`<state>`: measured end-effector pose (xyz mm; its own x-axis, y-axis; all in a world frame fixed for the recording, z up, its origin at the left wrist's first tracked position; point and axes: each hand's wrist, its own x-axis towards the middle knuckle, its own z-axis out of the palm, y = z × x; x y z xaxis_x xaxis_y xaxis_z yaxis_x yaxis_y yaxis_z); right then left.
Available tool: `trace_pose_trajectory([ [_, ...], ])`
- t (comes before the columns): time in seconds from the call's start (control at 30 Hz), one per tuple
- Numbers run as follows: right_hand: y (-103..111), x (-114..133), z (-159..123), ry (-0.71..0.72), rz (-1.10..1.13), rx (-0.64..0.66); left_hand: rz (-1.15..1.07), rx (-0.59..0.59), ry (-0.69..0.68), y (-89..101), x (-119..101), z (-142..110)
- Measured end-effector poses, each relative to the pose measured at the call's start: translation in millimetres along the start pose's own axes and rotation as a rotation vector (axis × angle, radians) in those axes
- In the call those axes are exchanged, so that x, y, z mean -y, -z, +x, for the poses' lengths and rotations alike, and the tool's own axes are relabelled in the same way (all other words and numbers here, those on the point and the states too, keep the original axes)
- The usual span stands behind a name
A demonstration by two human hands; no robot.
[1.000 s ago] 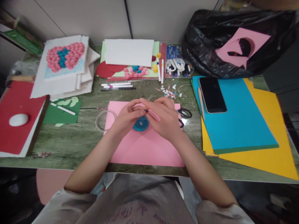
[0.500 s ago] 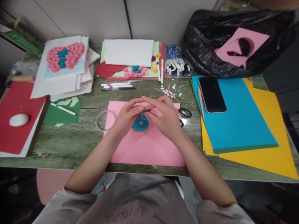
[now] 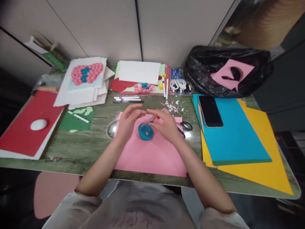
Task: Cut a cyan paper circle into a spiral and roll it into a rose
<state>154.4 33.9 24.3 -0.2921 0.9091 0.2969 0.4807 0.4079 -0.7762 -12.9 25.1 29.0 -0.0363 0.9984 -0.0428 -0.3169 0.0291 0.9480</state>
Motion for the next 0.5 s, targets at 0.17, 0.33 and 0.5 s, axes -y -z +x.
trace_pose_trajectory([
  [0.17,15.6,25.3,29.4,0.095,-0.032,0.106,0.039,0.019,-0.145,-5.1,-31.9,1.5],
  [0.33,71.0,97.8,68.2,0.396,-0.224,-0.052,0.104,0.090,-0.388,-16.2,-93.1,7.9],
  [0.5,147.2,176.5,90.3,0.590,-0.380,-0.157,0.043,0.057,-0.618,-24.8,-149.1,-0.2],
])
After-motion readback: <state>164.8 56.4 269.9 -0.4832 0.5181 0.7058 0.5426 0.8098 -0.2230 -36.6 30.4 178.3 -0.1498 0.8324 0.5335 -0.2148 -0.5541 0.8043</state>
